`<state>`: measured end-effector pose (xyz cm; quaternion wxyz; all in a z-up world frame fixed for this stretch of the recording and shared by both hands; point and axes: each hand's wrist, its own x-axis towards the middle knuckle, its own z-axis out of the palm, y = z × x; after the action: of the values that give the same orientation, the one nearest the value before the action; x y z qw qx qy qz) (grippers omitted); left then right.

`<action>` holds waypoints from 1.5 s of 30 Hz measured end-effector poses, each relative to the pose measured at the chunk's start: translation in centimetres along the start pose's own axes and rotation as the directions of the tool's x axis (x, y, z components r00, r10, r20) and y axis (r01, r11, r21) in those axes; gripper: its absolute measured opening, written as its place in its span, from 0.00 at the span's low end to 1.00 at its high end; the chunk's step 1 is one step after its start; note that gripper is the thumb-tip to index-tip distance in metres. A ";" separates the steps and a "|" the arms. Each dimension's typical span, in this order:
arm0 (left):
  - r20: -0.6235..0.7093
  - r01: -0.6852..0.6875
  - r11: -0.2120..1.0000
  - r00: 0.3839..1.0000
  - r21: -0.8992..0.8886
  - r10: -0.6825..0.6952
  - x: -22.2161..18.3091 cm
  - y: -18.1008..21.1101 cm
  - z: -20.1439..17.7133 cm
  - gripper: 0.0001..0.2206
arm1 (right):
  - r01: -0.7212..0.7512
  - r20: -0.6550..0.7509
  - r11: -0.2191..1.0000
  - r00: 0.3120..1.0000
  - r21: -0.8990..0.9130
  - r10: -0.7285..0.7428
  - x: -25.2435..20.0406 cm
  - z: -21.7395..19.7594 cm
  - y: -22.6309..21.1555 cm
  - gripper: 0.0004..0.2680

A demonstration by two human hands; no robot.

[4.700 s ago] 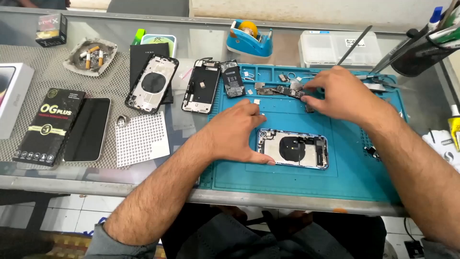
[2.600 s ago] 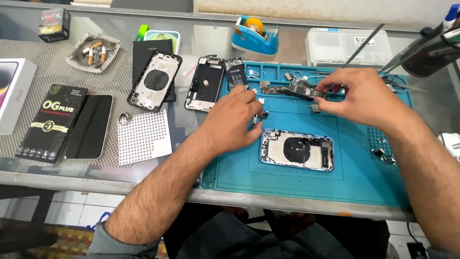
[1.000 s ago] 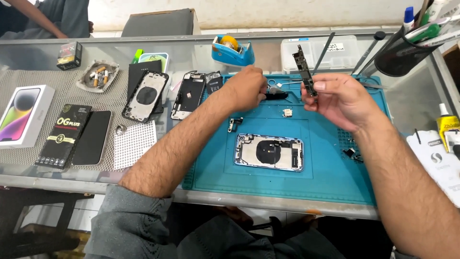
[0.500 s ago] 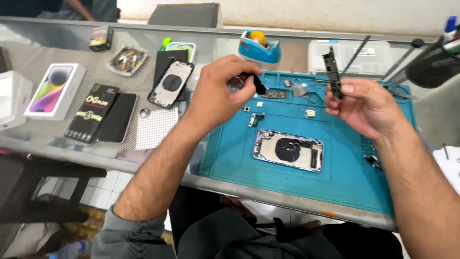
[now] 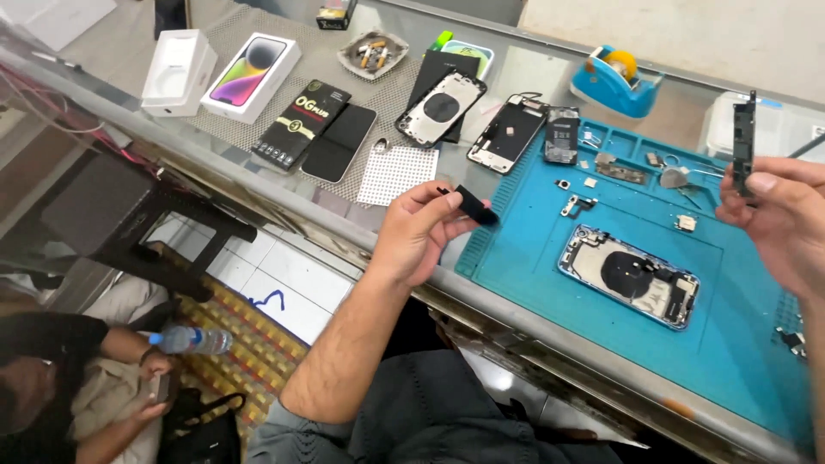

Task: Assembling internal components of a smartphone on a repair mat

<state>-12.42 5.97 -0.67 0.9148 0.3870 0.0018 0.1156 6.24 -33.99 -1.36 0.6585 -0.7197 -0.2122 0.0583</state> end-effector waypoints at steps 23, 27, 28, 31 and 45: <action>-0.373 -0.134 0.990 0.917 0.048 0.142 -9.9 0.9 -8.9 0.05 | -0.163 0.277 0.910 0.959 0.381 0.056 -7.9 31.9 -8.1 0.08; -0.553 -0.123 0.990 0.822 0.062 0.137 -12.9 2.6 -12.2 0.07 | -0.377 0.365 0.822 0.903 0.426 0.225 -9.3 38.1 -3.0 0.08; -0.556 -0.128 0.990 0.819 0.064 0.142 -13.8 2.4 -13.3 0.07 | -0.379 0.372 0.822 0.901 0.425 0.223 -9.5 39.4 -1.9 0.08; -0.671 -0.068 0.995 0.734 0.077 0.102 -16.7 2.0 -16.8 0.13 | -0.452 0.418 0.811 0.861 0.371 0.289 -9.7 43.5 1.4 0.08; -0.950 -0.010 0.999 0.310 0.035 0.037 -33.3 1.8 -26.2 0.09 | -0.683 0.566 0.729 0.618 0.044 0.545 -13.7 51.9 1.8 0.05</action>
<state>-47.60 18.63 -20.61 0.7331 0.2556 0.5344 0.3341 -24.59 8.64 -12.30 0.6017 -0.6137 -0.1096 0.4993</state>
